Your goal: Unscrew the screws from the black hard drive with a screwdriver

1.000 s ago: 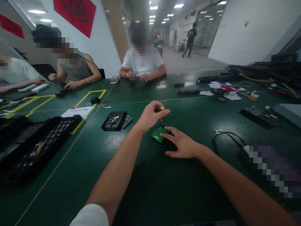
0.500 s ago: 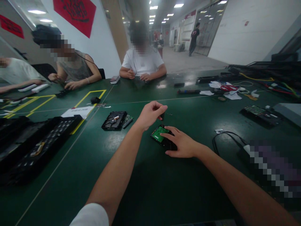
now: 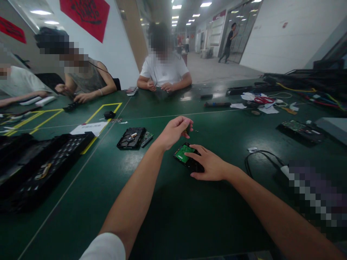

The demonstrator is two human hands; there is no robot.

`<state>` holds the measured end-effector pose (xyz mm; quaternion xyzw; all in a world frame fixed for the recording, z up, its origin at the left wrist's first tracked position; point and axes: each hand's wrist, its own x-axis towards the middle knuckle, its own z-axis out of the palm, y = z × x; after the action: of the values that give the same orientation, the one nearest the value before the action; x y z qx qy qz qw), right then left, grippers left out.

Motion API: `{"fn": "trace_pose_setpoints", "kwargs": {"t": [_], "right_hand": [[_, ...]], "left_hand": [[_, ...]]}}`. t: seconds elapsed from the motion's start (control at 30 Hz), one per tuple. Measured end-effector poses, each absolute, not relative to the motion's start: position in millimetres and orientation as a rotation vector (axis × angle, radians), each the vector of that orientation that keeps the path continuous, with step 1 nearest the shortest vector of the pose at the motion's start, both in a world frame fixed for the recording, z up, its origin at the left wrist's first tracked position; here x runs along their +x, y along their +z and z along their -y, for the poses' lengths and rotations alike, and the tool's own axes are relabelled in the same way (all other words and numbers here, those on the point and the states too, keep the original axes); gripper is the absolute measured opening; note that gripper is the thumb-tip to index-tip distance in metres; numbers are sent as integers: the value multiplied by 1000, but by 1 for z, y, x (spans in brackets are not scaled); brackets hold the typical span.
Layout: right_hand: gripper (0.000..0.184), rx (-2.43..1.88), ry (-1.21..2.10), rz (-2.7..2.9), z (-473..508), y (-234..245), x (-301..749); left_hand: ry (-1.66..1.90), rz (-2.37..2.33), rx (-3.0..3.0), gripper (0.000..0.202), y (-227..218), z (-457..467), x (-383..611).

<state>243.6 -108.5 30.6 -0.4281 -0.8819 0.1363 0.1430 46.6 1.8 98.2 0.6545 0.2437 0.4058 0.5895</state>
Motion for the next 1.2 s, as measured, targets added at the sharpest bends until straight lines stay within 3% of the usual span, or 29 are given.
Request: {"fn": "trace_pose_setpoints", "kwargs": {"t": [0.27, 0.5, 1.2], "right_hand": [[85, -1248, 400, 2545, 109, 31, 243], [83, -1227, 396, 2536, 108, 28, 244], [85, -1241, 385, 2545, 108, 28, 244]], "left_hand": [[1027, -724, 1625, 34, 102, 5, 46], [932, -609, 1570, 22, 103, 2, 45], [987, -603, 1627, 26, 100, 1, 46]]}}
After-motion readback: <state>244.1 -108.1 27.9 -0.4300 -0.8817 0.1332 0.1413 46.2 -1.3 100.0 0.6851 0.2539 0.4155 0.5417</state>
